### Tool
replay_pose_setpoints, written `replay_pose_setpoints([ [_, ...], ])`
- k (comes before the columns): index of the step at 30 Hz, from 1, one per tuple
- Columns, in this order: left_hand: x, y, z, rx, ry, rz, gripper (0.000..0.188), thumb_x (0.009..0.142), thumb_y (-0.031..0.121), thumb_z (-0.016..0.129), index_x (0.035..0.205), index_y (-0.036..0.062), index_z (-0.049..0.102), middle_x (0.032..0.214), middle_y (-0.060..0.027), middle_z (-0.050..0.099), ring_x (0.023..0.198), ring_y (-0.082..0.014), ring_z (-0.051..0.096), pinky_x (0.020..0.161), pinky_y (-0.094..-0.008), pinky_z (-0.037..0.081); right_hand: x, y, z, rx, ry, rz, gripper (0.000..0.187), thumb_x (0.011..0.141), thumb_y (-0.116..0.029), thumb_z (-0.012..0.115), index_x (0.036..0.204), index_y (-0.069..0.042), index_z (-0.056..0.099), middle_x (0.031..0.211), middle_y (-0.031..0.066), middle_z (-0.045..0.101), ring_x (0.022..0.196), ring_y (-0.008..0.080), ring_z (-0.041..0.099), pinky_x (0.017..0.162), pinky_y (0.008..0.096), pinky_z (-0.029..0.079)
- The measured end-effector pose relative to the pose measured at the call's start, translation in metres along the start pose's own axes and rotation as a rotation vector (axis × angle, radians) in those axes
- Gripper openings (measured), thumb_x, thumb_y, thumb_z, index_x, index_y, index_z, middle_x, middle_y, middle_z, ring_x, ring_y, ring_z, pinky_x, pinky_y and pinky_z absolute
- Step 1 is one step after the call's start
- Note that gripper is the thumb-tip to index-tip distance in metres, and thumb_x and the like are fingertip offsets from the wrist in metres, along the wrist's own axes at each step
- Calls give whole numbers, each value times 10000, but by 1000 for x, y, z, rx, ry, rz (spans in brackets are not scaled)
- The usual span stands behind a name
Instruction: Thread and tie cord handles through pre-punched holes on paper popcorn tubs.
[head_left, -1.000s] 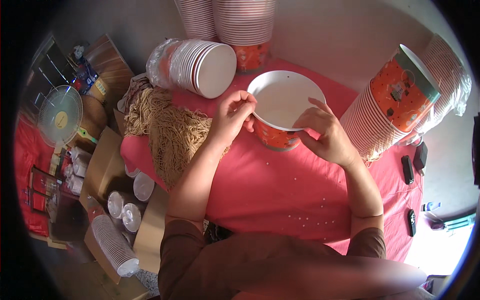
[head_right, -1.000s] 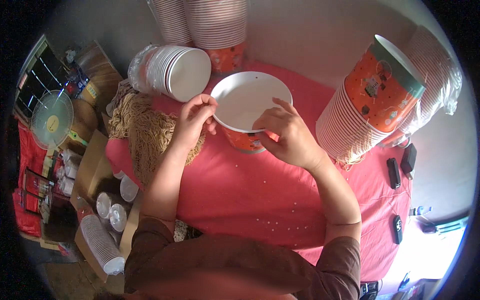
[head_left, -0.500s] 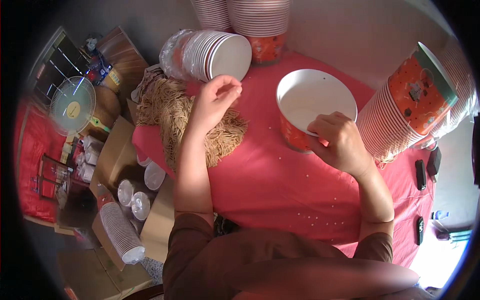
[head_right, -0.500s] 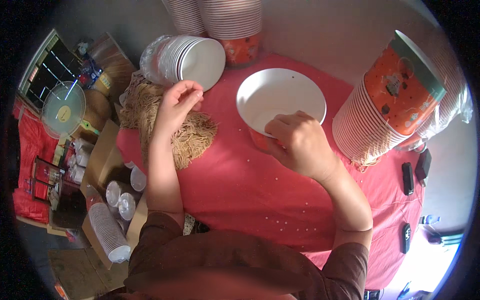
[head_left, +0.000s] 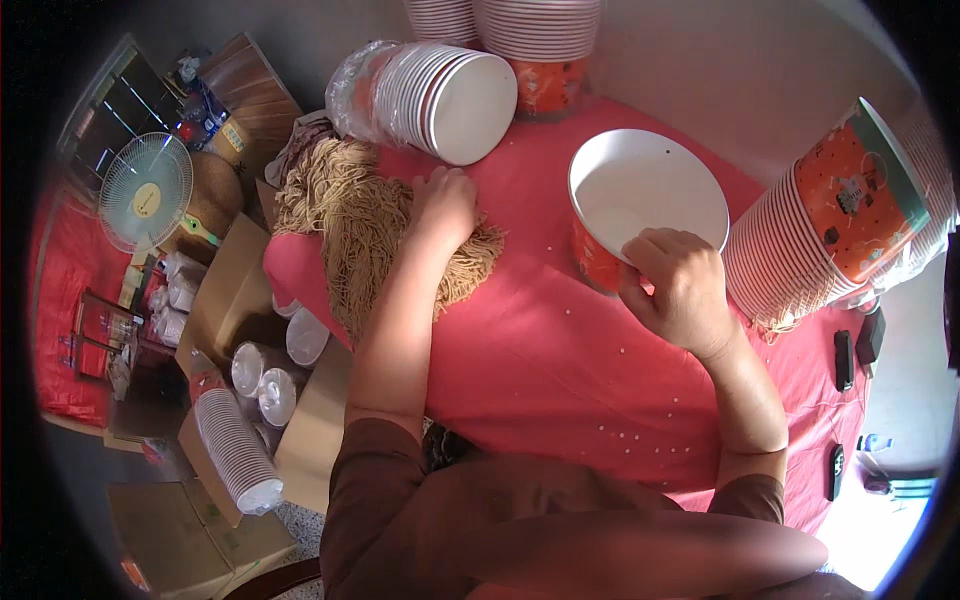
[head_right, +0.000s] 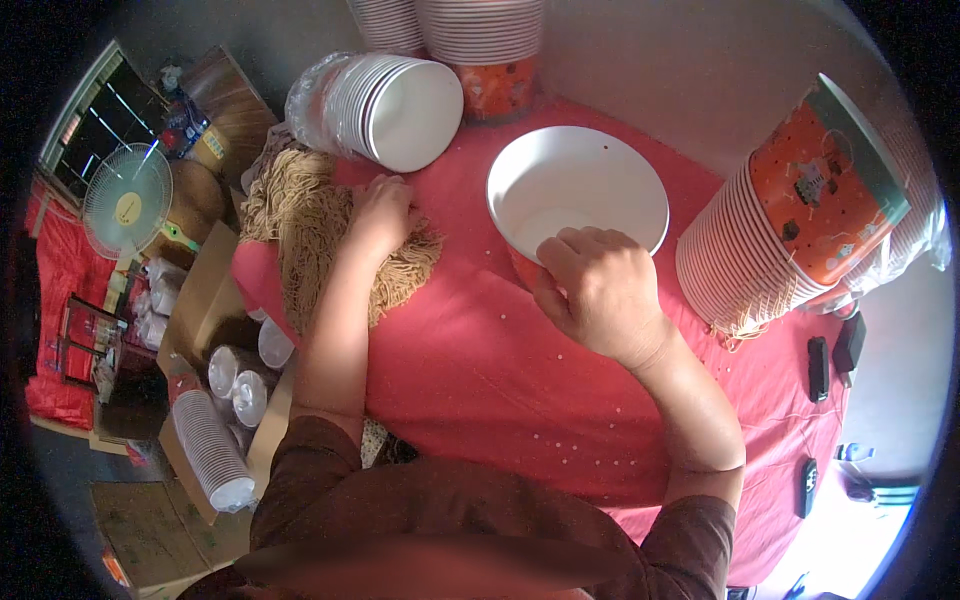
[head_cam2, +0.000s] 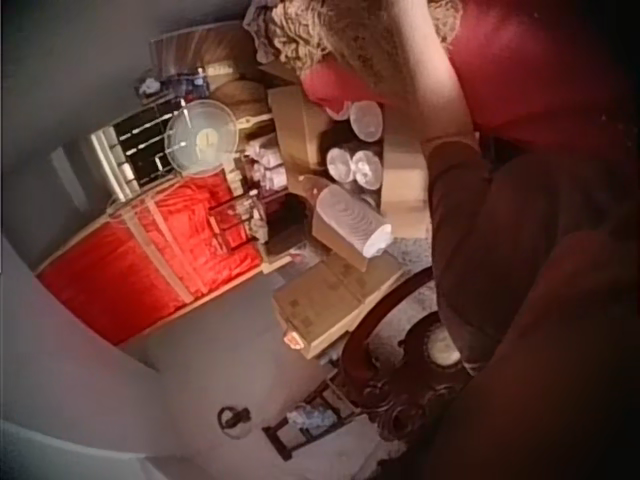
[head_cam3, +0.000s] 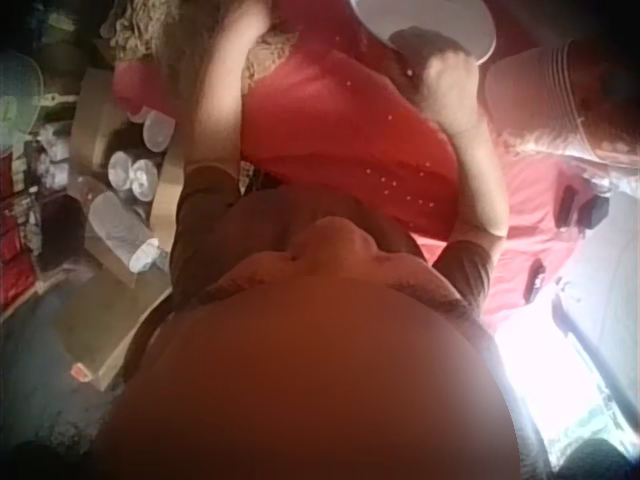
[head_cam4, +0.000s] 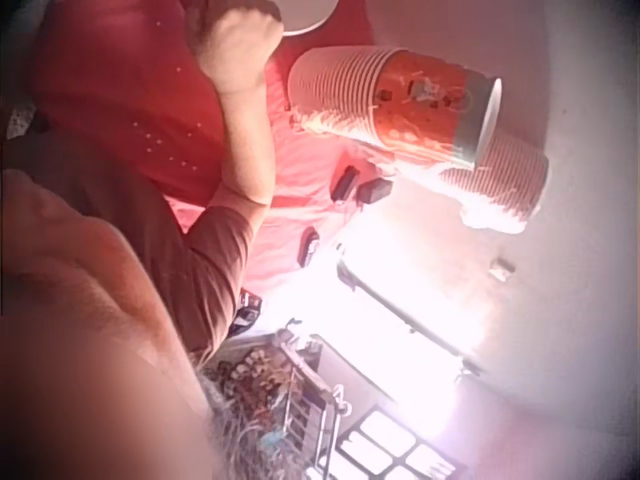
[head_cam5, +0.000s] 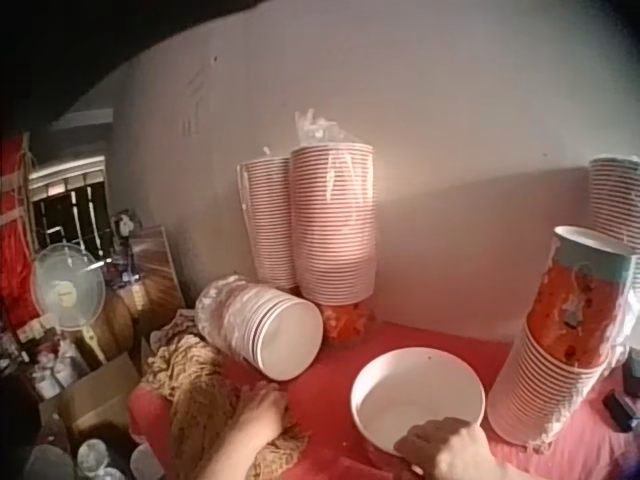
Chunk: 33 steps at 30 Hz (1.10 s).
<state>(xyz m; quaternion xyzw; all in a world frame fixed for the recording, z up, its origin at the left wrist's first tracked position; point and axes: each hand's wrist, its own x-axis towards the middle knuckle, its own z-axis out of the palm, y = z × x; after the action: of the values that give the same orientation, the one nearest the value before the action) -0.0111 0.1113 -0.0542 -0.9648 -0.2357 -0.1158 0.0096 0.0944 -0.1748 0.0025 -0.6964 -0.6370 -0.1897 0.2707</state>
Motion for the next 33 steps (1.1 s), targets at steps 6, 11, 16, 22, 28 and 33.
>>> replay_pose_setpoints([
  [6, 4, -3, 9, 18, -76, -71, 179, 816, 175, 726, 933, 43, 703, 1097, -137, 669, 1166, -343, 565, 1001, -622, 363, 1, 0, 1, -1, -2, 8, 105, 724, -56, 660, 763, -37, 565, 700, 107, 576, 635, 317, 590, 570, 431, 457],
  [11, 2, 7, -12, -207, 79, 41, 184, 807, 123, 737, 966, 32, 715, 900, -158, 720, 861, -328, 699, 794, -458, 545, 0, -2, -1, 5, -2, 5, 102, 732, -57, 660, 769, -39, 566, 706, 110, 581, 641, 321, 594, 570, 430, 458],
  [16, -29, 60, -44, -736, 285, 256, 111, 817, 3, 673, 926, 4, 652, 902, -114, 687, 852, -247, 674, 756, -342, 522, -2, -1, -1, -60, -20, 11, 159, 735, -138, 712, 761, -69, 571, 710, 93, 593, 654, 294, 626, 575, 408, 505],
  [22, -84, 121, -74, -1100, 268, 767, 131, 795, -2, 715, 870, 62, 629, 791, -89, 628, 687, -248, 648, 609, -360, 517, -6, -5, -1, -55, -63, 56, 296, 794, -167, 670, 1047, -49, 573, 846, 128, 647, 779, 343, 636, 699, 444, 498],
  [28, -61, 103, -56, -826, 474, 563, 144, 757, 20, 722, 796, 67, 591, 726, -51, 626, 622, -226, 650, 527, -351, 519, -1, -5, -22, -105, -88, -13, 254, 858, -246, 691, 1003, -59, 598, 805, 81, 632, 762, 280, 661, 722, 394, 522],
  [33, -56, 106, -48, -768, 506, 546, 163, 737, 22, 725, 778, 68, 574, 698, -43, 610, 591, -216, 636, 503, -346, 505, -6, 1, -21, -93, -119, 79, 201, 861, -237, 690, 941, -69, 617, 792, 83, 632, 777, 279, 663, 691, 407, 525],
])
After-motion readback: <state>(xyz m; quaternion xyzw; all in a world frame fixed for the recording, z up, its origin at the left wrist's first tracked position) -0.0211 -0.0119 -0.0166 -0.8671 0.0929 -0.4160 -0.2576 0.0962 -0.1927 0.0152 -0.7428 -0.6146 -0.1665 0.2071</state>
